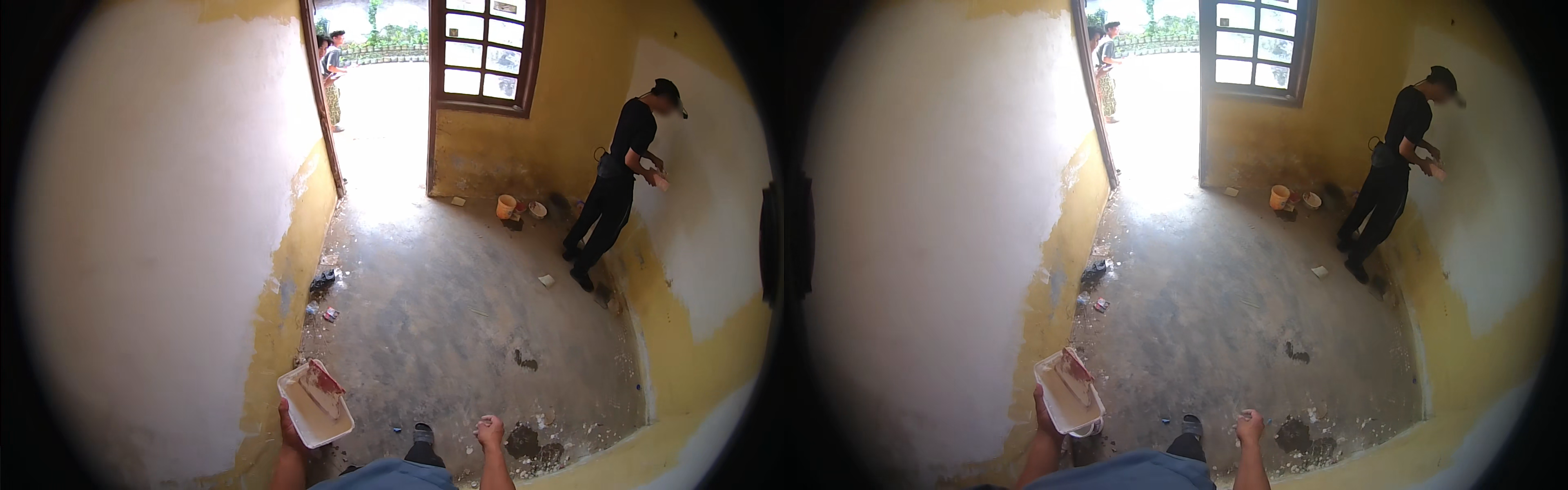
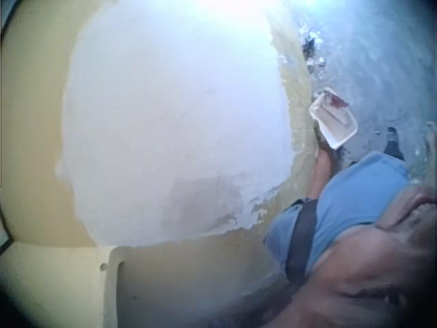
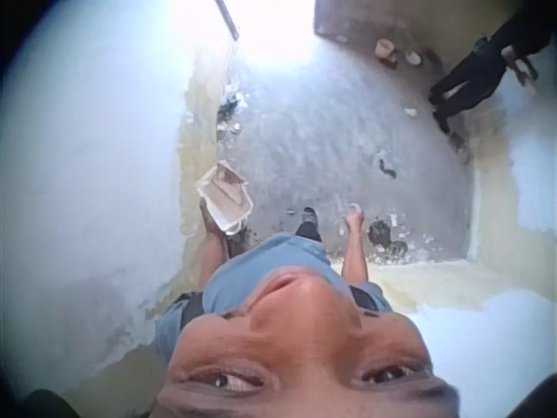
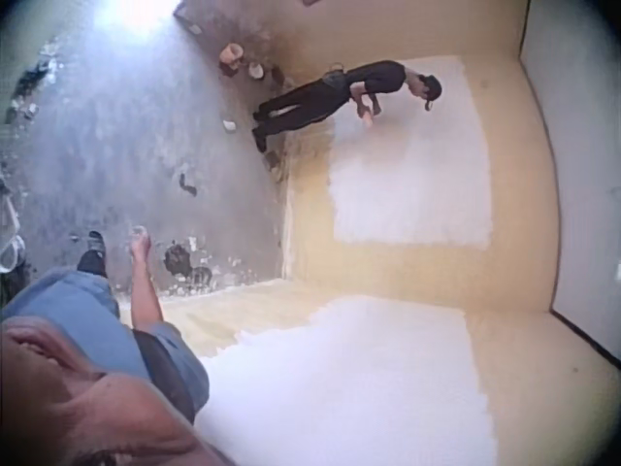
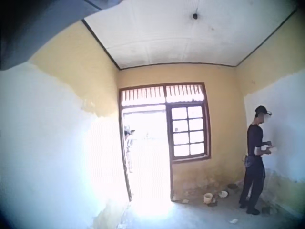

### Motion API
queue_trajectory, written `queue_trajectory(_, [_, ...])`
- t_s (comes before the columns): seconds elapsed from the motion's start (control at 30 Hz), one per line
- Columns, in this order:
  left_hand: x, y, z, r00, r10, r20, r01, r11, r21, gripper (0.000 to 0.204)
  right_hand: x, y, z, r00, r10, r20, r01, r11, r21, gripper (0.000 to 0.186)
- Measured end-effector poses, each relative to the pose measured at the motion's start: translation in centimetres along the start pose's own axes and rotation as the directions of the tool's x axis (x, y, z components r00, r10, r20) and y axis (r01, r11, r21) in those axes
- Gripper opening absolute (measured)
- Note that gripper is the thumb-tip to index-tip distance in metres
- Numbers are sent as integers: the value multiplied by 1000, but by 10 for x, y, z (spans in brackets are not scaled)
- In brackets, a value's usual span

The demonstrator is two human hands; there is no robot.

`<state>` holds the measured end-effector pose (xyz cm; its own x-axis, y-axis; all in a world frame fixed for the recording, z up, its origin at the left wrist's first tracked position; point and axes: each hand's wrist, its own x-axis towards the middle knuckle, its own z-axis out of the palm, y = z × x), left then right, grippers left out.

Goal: The person applies plaster to a wall using a putty knife, frequently dipping the tool into a plastic container held in their other hand.

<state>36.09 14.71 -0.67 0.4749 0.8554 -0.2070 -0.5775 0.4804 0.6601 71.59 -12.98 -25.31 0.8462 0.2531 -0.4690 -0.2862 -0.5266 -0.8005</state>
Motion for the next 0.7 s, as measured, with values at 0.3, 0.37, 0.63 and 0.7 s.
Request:
queue_trajectory(0.3, [-38,37,-49,928,239,-285,-268,961,-67,81,-116,-239,182,673,-317,668,422,907,6,27])
queue_trajectory(0.37, [-85,49,-74,891,309,-334,-374,915,-152,83,-179,-278,226,346,-350,870,305,919,248,40])
queue_trajectory(0.63, [-190,47,-140,578,506,-640,-206,849,486,48,-349,-280,290,-132,151,980,438,896,-79,82])
queue_trajectory(0.7, [-216,44,-140,523,565,-638,-206,810,549,52,-389,-264,293,-248,403,881,567,798,-206,98])
